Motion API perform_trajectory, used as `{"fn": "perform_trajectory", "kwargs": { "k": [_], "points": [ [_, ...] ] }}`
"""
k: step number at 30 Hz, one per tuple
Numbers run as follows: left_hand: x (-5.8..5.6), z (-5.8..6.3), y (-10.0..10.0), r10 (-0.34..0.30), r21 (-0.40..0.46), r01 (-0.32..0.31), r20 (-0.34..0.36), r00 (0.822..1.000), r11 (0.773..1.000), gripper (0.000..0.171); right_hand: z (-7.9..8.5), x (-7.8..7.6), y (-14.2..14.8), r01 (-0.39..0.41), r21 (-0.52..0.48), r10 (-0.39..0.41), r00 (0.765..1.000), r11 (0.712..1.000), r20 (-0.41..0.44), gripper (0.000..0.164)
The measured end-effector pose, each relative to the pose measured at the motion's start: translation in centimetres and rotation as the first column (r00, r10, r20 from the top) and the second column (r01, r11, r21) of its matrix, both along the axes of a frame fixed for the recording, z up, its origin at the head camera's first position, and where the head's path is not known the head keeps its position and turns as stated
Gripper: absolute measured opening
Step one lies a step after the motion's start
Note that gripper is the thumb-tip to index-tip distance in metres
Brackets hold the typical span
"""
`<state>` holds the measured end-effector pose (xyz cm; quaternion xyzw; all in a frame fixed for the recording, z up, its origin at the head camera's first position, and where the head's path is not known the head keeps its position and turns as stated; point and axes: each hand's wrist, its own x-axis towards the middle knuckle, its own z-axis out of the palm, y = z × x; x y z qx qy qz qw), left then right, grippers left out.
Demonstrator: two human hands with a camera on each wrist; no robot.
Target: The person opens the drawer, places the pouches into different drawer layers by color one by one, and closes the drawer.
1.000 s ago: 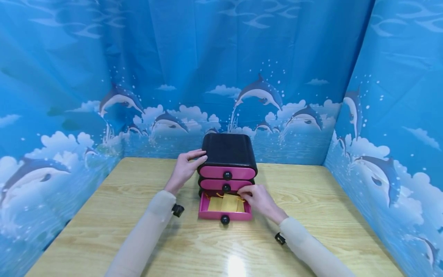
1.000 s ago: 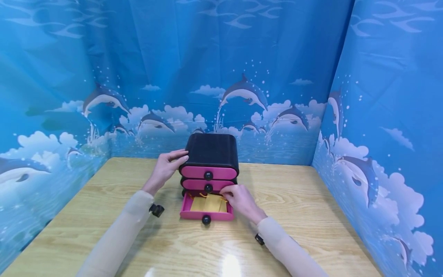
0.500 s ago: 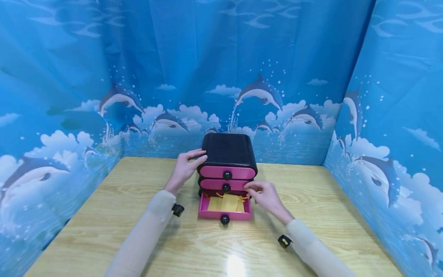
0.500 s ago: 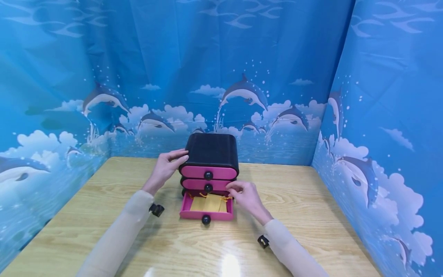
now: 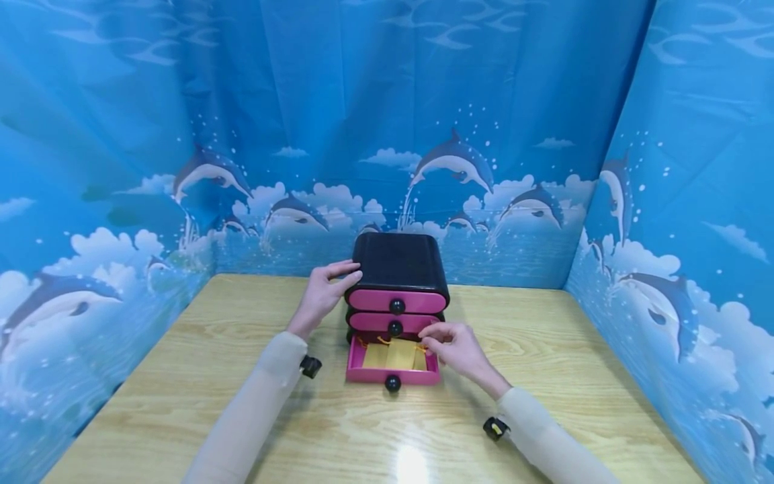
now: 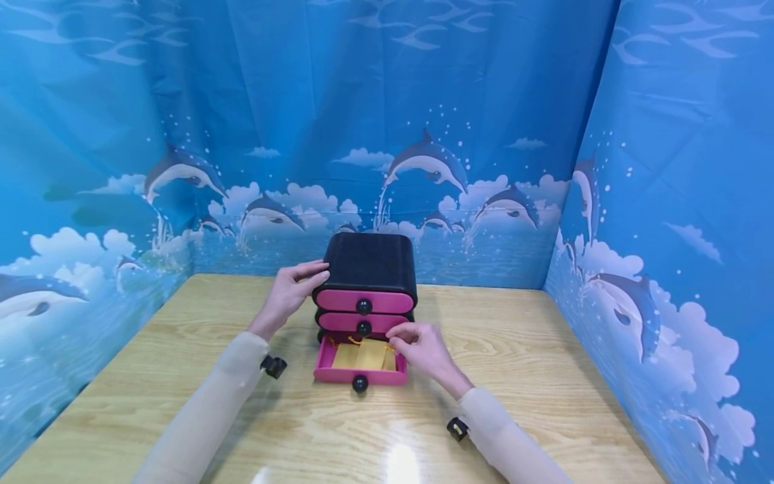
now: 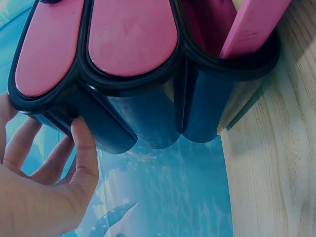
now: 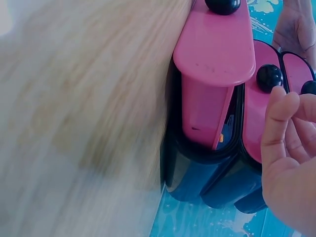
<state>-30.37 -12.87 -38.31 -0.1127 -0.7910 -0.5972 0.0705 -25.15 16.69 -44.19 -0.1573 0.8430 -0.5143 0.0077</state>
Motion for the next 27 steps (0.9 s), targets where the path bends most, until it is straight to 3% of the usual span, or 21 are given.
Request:
{"fn": "perform_trajectory", "kwargs": {
  "k": [7, 13, 22, 27],
  "points": [
    [0.0, 0.2, 0.2, -0.008, -0.005, 0.008, 0.001, 1.0, 1.0, 0.047, 0.2, 0.9, -0.2, -0.07, -0.008, 0.07, 0.997, 0.997, 0.019, 0.021],
    [-0.1, 0.1, 0.2, -0.011, -0.01, 0.011, -0.009, 1.0, 1.0, 0.048, 0.1, 1.9, -0.9, -0.136, 0.046, 0.134, 0.99, 0.99, 0.047, 0.02],
    [-0.1, -0.1, 0.1, -0.004, -0.013, 0.004, -0.007, 1.0, 1.0, 0.05, -0.4, 3.0, -1.9, -0.284, 0.105, 0.276, 0.958, 0.953, 0.081, 0.019],
    [0.0, 0.0, 0.0, -0.001, -0.015, 0.001, -0.008, 1.0, 1.0, 0.05, -0.4, 3.5, -2.2, -0.344, 0.113, 0.322, 0.931, 0.932, 0.174, 0.02]
  ]
}}
